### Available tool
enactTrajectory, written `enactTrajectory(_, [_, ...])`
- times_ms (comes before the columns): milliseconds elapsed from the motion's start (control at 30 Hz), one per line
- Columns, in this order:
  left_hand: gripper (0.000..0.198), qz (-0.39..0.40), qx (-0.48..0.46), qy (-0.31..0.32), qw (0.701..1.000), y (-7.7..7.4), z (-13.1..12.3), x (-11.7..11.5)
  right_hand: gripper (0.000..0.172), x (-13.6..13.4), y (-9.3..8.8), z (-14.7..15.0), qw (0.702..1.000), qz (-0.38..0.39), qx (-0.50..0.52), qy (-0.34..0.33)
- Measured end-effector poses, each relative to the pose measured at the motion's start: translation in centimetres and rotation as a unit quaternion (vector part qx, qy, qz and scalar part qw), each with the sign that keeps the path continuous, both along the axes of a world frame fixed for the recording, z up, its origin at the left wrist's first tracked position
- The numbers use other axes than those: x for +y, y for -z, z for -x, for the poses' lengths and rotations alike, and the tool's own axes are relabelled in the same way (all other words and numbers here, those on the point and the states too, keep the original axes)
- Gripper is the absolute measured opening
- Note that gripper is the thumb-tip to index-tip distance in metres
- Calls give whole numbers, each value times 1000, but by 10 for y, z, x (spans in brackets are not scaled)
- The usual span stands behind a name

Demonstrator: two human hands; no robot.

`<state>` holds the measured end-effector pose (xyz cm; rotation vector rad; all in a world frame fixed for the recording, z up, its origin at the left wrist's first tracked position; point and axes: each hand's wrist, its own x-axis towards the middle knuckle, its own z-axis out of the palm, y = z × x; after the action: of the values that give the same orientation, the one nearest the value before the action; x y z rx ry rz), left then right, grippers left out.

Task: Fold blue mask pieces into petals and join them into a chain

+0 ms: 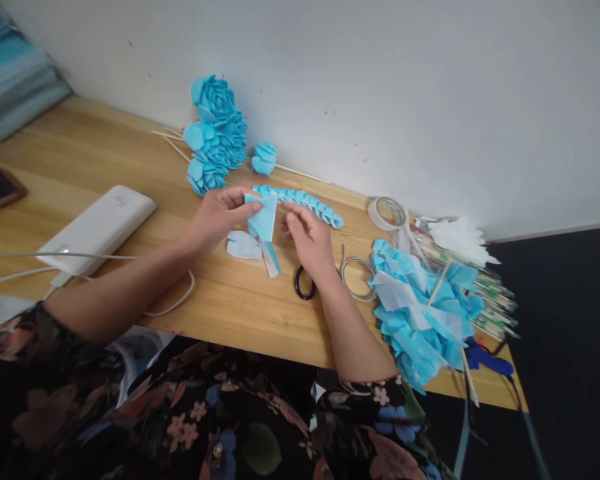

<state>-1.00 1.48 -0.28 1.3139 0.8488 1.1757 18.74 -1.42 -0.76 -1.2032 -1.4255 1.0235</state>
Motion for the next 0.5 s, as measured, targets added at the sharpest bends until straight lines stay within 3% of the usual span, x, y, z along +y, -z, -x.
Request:
enactTrajectory(133, [17,26,-49,-51,997,2,5,8,20,-4,0,2,984,-1,-140,-106])
enactTrajectory(233, [18,45,-68,-54,995,5,6,11,24,-11,-4,7,965,10,-173,-195])
enactTrajectory(400, [24,62,-84,-18,994,5,3,7,53,-8,-2,5,996,27,-47,-68])
enactTrajectory(500, [26,55,-55,6,997,5,0,1,56,-6,-2,5,997,40,33,-57])
